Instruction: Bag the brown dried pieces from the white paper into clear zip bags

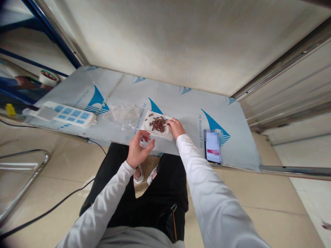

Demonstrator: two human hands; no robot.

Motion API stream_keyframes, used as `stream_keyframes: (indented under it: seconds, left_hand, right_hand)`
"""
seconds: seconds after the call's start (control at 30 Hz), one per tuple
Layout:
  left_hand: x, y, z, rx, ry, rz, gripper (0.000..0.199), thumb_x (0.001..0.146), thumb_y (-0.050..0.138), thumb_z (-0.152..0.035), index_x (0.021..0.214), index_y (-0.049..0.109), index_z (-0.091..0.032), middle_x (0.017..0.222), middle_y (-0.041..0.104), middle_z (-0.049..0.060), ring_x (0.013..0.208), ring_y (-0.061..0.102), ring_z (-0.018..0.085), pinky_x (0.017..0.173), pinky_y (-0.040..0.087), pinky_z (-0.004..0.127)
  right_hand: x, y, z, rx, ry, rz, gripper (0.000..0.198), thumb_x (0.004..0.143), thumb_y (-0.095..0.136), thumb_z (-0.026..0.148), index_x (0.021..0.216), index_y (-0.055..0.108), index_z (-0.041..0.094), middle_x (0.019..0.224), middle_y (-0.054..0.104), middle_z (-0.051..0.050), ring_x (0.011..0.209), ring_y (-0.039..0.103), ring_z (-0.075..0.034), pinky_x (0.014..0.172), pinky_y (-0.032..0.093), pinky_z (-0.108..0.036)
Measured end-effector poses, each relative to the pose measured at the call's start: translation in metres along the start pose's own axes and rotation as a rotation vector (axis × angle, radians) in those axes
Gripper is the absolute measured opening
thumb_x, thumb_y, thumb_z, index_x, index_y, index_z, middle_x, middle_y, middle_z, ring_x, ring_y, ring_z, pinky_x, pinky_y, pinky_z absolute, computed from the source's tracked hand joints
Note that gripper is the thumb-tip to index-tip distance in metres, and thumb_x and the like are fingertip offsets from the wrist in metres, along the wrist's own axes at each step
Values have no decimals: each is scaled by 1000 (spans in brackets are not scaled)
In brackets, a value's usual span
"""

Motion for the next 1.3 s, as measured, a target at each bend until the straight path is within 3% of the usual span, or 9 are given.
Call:
stream_keyframes:
  seconds: [0.17,0.3,0.43,0.53,0.73,0.87,1.07,1.17,1.3]
  left_hand:
    - [3,-2,0,1,0,-13,24,76,62,-26,96,50,-19,73,58,-2,67,57,13,72,46,27]
    - [4,-2,-4,-13,0,-4,25,75,62,-25,95,50,-19,74,59,-1,69,58,14,72,46,27]
    - [3,1,-16,-63,42,21,30,69,63,-18,95,49,-19,83,62,1,75,61,16,71,46,28]
    - [1,3,-21,-98,48,26,32,65,60,-12,94,48,-19,86,63,2,79,62,18,73,47,29]
    - [-2,-1,-18,-185,36,-18,41,64,64,-17,99,42,-19,84,56,1,73,57,15,69,45,28]
    - [-10,-7,-22,-251,106,37,53,60,70,-23,106,44,-17,94,52,4,81,52,17,76,44,31]
    - [-17,-14,-15,-619,-81,35,18,84,56,-30,94,59,-17,88,59,4,82,54,15,76,43,28]
    - [-19,-15,-10,-675,-204,-58,18,82,63,-33,83,63,-15,79,64,3,74,58,14,73,45,26]
    - [-24,-19,-8,-703,-280,-134,22,77,69,-36,76,65,-14,75,68,4,71,62,14,71,48,25]
  right_hand:
    - [2,-15,13,7,29,-50,16,76,59,6,80,72,14,82,68,-9,76,63,-20,78,50,-32]
    - [-33,-55,68,291,-6,-224,16,83,60,21,96,69,17,90,70,-7,73,65,-16,72,53,-29]
    - [-63,-66,145,329,-207,-42,11,82,63,18,90,70,21,87,71,-2,75,66,-15,72,51,-26]
    - [-69,-65,171,212,-288,41,13,82,62,11,85,72,20,83,71,-3,78,65,-16,74,49,-27]
    - [-76,-65,169,195,-290,20,15,87,61,24,95,72,18,87,69,-7,82,63,-17,76,50,-29]
    - [-87,-70,166,148,-319,32,13,87,62,28,84,72,19,80,68,-6,87,58,-20,77,49,-32]
    - [-99,-92,167,28,-339,-4,14,89,56,21,82,68,18,101,63,-10,93,59,-21,85,49,-38]
    - [-102,-95,159,197,-239,-89,10,87,60,24,95,65,20,110,62,-9,100,61,-22,89,49,-39]
    - [-103,-67,129,636,58,-94,35,78,70,37,106,61,19,101,70,-7,91,67,-21,80,53,-34]
Point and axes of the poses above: each hand's wrist, its own x-axis towards the middle knuckle, its own y-axis out of the palm, z = x × y, the point moved 9 cm from there along x, towards the middle knuckle
